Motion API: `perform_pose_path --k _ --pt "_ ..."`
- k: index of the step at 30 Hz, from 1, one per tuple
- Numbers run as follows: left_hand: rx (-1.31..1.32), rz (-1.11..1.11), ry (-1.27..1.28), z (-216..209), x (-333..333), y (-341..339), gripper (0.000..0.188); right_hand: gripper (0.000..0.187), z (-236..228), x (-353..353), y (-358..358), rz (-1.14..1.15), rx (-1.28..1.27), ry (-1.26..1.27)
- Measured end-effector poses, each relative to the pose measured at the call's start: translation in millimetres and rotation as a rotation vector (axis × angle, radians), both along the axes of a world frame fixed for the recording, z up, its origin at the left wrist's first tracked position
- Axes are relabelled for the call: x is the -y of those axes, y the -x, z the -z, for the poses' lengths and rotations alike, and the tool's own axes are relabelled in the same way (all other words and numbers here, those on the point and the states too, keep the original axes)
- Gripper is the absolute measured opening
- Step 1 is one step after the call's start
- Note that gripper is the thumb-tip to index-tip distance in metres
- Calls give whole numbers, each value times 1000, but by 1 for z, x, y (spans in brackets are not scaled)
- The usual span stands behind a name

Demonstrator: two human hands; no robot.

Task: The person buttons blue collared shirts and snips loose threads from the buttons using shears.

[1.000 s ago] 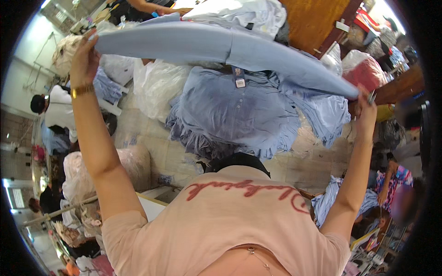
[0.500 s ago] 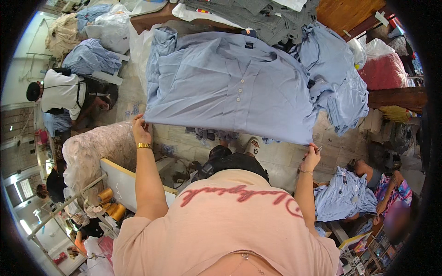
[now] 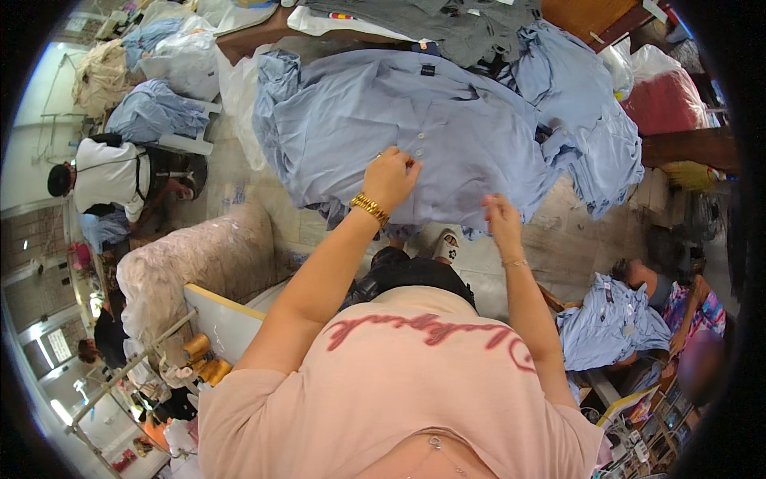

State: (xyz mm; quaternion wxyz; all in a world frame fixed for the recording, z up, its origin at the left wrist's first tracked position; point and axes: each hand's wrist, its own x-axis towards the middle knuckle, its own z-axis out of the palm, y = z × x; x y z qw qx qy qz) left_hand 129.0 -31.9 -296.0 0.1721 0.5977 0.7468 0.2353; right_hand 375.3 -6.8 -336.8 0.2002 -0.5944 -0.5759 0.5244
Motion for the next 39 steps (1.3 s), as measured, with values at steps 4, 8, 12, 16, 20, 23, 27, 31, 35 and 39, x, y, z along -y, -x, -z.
perform_pose_path --k 4,8,12,16,20,23,27,31,35,39 --pt "-143 -67 61 17 -16 -6 27 25 -23 16 46 -342 37 -251" --pt "227 -62 256 18 -29 12 25 29 -35 17 63 -437 121 -412" --pt "534 -103 399 16 -35 28 26 24 -46 11 78 -462 259 -509" --pt "509 -33 337 10 -34 29 26 21 -53 2 96 -499 407 -526" --pt "521 -31 345 2 -33 28 27 22 -42 -4 105 -492 429 -583" --pt "511 -6 342 1 -34 27 26 23 -39 -8 110 -498 468 -578" --pt "651 -122 241 16 -32 29 21 24 -41 -9 111 -565 463 -532" --pt "193 65 -168 11 -28 34 14 21 -35 -4 104 -441 332 -578" --pt "-85 329 -189 2 -25 36 13 20 -32 -6 100 -336 245 -671" --pt "-92 329 -166 11 -30 42 10 17 -30 -22 99 -418 333 -833"
